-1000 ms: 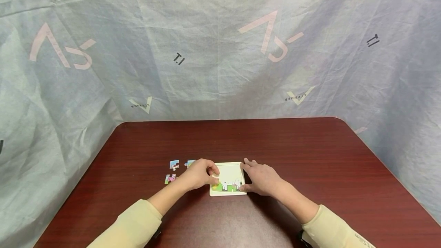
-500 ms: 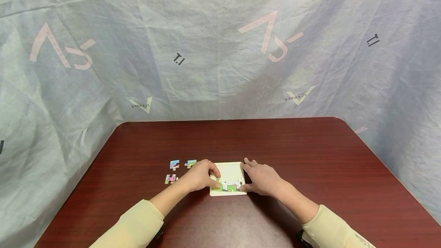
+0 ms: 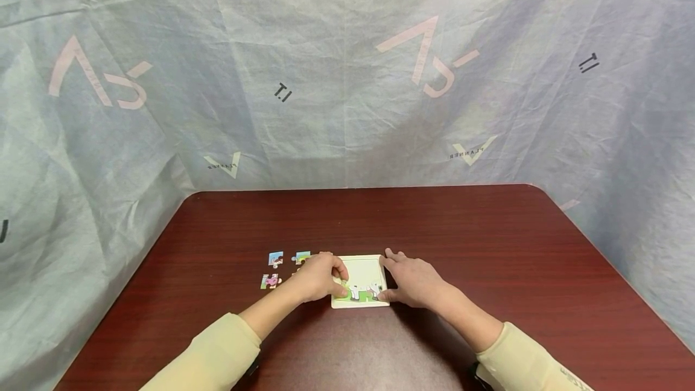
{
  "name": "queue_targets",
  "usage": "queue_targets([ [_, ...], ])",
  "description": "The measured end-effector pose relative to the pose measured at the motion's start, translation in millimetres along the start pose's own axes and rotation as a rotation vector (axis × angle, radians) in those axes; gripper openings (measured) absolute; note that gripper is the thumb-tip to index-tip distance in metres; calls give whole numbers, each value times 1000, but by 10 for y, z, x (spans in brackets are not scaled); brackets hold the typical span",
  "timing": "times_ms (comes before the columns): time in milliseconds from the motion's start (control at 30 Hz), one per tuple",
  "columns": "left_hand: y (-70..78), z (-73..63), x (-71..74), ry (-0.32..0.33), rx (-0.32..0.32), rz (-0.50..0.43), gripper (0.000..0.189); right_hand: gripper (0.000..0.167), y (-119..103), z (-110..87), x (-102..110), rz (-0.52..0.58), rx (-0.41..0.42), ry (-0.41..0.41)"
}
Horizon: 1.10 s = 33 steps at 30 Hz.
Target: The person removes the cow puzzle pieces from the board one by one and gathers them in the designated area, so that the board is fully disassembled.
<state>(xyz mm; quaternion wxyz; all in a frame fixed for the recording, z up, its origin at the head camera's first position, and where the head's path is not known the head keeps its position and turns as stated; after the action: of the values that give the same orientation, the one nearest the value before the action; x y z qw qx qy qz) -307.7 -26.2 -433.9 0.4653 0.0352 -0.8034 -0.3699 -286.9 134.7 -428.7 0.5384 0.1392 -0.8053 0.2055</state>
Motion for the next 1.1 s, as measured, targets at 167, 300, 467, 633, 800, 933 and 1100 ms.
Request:
queue_targets([
  [167,17,3,2,-10,-7,-1,24,76,-2,2,-4,-7,3,1],
  [300,37,3,3,-15,-24,-16,26,76,4,10,0,-15,3,8],
  [467,86,-17,4,-25,-41,-30,28,76,10,11,-1,-16,1,8],
  [633,113,-26,-13,-49,-51,-51,27,77,10,13,-1,-16,5,12],
  [800,105,-27,-36,-60,-59,-69,27,76,0,10,3,-21,13,17],
  [933,100,-26,-39,-59,-58,-73,26,76,3,9,0,-18,9,10],
  [1100,101,-18,-47,-58,-73,-54,25,76,12,16,-7,-16,0,0],
])
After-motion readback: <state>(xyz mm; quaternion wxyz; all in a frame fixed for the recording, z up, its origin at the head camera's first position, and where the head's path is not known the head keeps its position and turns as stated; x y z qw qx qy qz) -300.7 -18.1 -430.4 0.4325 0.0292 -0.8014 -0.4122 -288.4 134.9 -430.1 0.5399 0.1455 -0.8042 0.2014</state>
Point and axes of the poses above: each hand's wrist, its own z-axis towards the middle knuckle, its own x-axis out of the back of the hand, y = z × x, the point moved 8 cm from there along z, towards the middle knuckle, and after that the axes turned 15 degrees about -y, right-handed, at the moved point
